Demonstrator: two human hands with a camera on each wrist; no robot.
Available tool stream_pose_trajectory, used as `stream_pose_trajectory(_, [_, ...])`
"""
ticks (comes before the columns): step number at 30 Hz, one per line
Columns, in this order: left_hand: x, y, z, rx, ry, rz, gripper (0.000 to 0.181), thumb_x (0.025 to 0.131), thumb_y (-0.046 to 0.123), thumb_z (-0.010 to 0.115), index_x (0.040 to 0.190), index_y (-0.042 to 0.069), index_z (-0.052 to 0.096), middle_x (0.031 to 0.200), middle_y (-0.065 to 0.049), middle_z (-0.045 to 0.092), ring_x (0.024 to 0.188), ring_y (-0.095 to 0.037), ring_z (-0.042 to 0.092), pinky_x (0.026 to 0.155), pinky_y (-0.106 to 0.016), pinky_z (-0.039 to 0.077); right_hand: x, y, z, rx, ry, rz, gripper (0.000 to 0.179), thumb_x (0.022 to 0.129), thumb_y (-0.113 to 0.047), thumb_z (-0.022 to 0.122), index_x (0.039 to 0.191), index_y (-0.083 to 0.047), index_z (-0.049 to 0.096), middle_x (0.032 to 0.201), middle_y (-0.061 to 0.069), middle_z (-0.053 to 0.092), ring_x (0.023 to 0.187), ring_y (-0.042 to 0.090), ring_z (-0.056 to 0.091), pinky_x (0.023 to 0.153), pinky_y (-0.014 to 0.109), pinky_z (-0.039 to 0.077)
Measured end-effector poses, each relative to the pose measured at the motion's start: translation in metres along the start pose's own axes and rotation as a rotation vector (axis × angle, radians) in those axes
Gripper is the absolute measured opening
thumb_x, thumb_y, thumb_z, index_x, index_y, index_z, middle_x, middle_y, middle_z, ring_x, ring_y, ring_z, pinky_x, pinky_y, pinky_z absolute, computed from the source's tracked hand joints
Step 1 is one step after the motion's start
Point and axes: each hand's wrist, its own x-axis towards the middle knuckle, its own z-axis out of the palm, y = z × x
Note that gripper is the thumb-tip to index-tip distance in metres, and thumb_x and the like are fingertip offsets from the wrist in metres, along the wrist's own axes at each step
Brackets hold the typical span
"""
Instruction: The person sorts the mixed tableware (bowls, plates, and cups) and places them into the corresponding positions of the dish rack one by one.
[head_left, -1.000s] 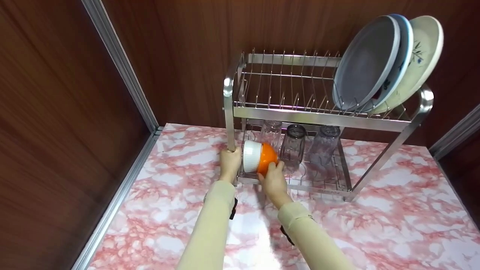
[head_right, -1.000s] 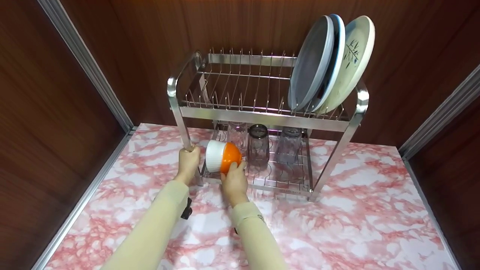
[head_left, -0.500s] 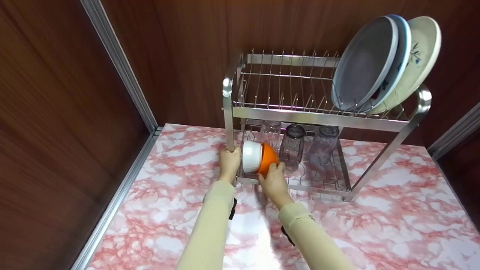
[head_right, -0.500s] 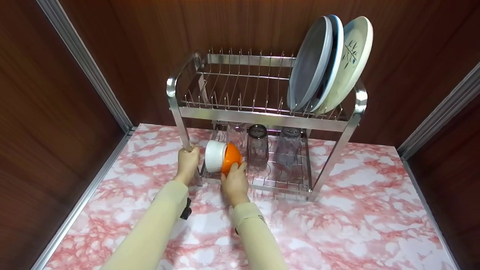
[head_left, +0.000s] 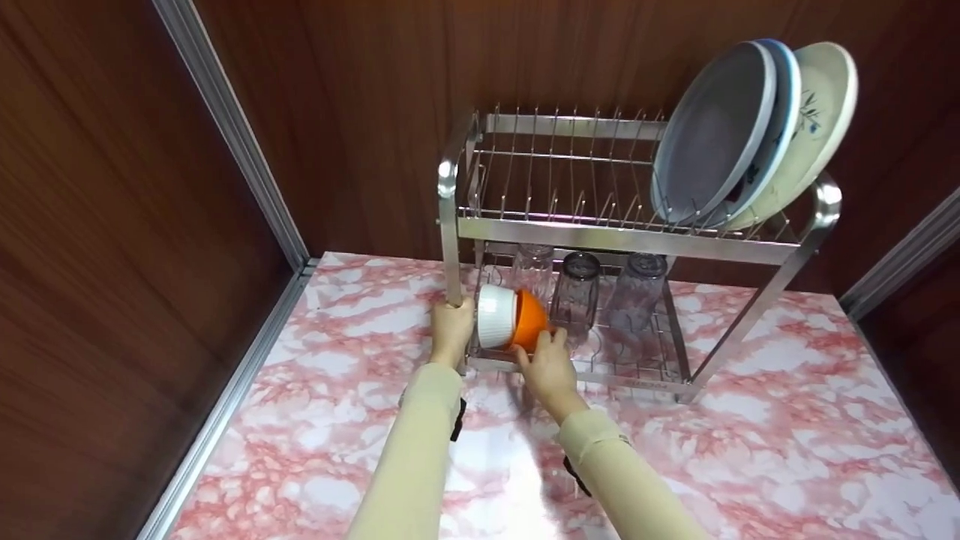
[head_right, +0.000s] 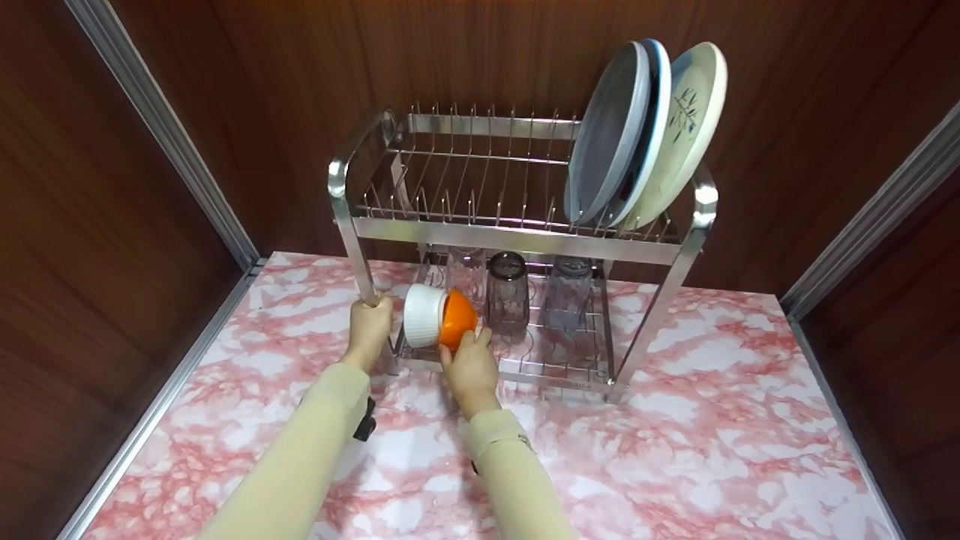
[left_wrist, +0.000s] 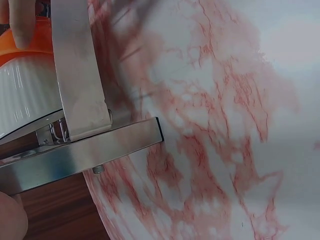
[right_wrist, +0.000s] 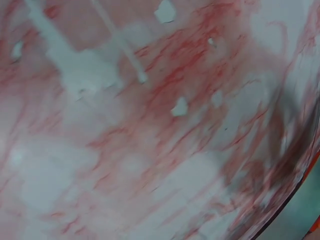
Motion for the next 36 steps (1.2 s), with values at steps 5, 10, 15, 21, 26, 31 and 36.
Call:
stream_pose_trajectory(5, [0.006, -0.005, -0.001, -0.012, -0.019, 0.011, 0.032, 0.079, 0.007, 0.052, 0.052, 0.017, 0.04, 0.05, 0.005, 0.037, 0.056, -0.018, 0.039, 0.052, -0.032, 0.038, -0.001, 0.006, -0.002, -0.017, 0.011, 0.014, 0.046, 0.087, -0.041, 0.056, 0.107, 0.0, 0.052, 0.111, 0.017, 0.042, 0.085, 0.034, 0.06, 0.07, 0.045, 0.053])
stream_pose_trajectory(10, [0.014, -0.01, -0.003, -0.023, -0.047, -0.008, 0.031, 0.08, 0.007, 0.052, 0.053, 0.017, 0.04, 0.05, 0.006, 0.034, 0.056, -0.017, 0.038, 0.052, -0.029, 0.037, -0.002, 0.01, -0.004, -0.03, 0.038, 0.018, 0.042, 0.086, -0.041, 0.057, 0.101, -0.002, 0.053, 0.109, 0.017, 0.044, 0.091, 0.035, 0.058, 0.075, 0.046, 0.052])
stream_pose_trajectory(15, [0.021, -0.016, -0.008, -0.014, -0.043, -0.034, 0.029, 0.081, 0.009, 0.052, 0.055, 0.016, 0.04, 0.052, 0.004, 0.033, 0.06, -0.019, 0.038, 0.057, -0.032, 0.038, -0.002, 0.016, -0.006, -0.029, 0.066, 0.006, 0.038, 0.086, -0.039, 0.057, 0.095, -0.003, 0.054, 0.108, 0.019, 0.046, 0.091, 0.036, 0.056, 0.078, 0.047, 0.05])
stream_pose_trajectory(21, [0.031, -0.02, -0.017, 0.017, -0.051, -0.044, 0.027, 0.082, 0.011, 0.051, 0.056, 0.014, 0.043, 0.055, 0.001, 0.039, 0.064, -0.021, 0.04, 0.064, -0.04, 0.043, -0.003, 0.028, -0.013, -0.054, 0.083, 0.019, 0.038, 0.086, -0.038, 0.058, 0.096, -0.002, 0.052, 0.114, 0.019, 0.044, 0.096, 0.036, 0.054, 0.079, 0.048, 0.049])
stream_pose_trajectory(26, [0.044, -0.02, -0.028, 0.077, -0.058, -0.032, 0.025, 0.086, 0.016, 0.051, 0.065, 0.005, 0.055, 0.062, -0.006, 0.053, 0.068, -0.022, 0.048, 0.072, -0.044, 0.047, 0.001, 0.041, -0.024, -0.031, 0.078, -0.003, 0.035, 0.085, -0.035, 0.061, 0.094, -0.002, 0.05, 0.109, 0.019, 0.043, 0.092, 0.036, 0.054, 0.078, 0.047, 0.049])
stream_pose_trajectory(31, [0.052, -0.023, -0.036, 0.153, -0.114, -0.017, 0.024, 0.091, 0.024, 0.052, 0.088, 0.001, 0.06, 0.071, -0.006, 0.058, 0.074, -0.022, 0.054, 0.073, -0.038, 0.047, -0.002, 0.063, -0.04, -0.069, 0.016, 0.029, 0.047, 0.086, -0.038, 0.058, 0.111, 0.002, 0.049, 0.121, 0.025, 0.041, 0.097, 0.04, 0.055, 0.083, 0.05, 0.049])
stream_pose_trajectory(36, [0.04, -0.04, -0.041, 0.164, -0.227, 0.01, 0.048, 0.092, 0.017, 0.049, 0.134, -0.001, 0.034, 0.127, -0.024, 0.051, 0.12, -0.034, 0.048, 0.104, -0.044, 0.036, -0.013, 0.091, -0.059, -0.087, 0.002, 0.017, 0.052, 0.086, -0.036, 0.059, 0.116, 0.005, 0.049, 0.125, 0.028, 0.041, 0.103, 0.044, 0.053, 0.089, 0.053, 0.046])
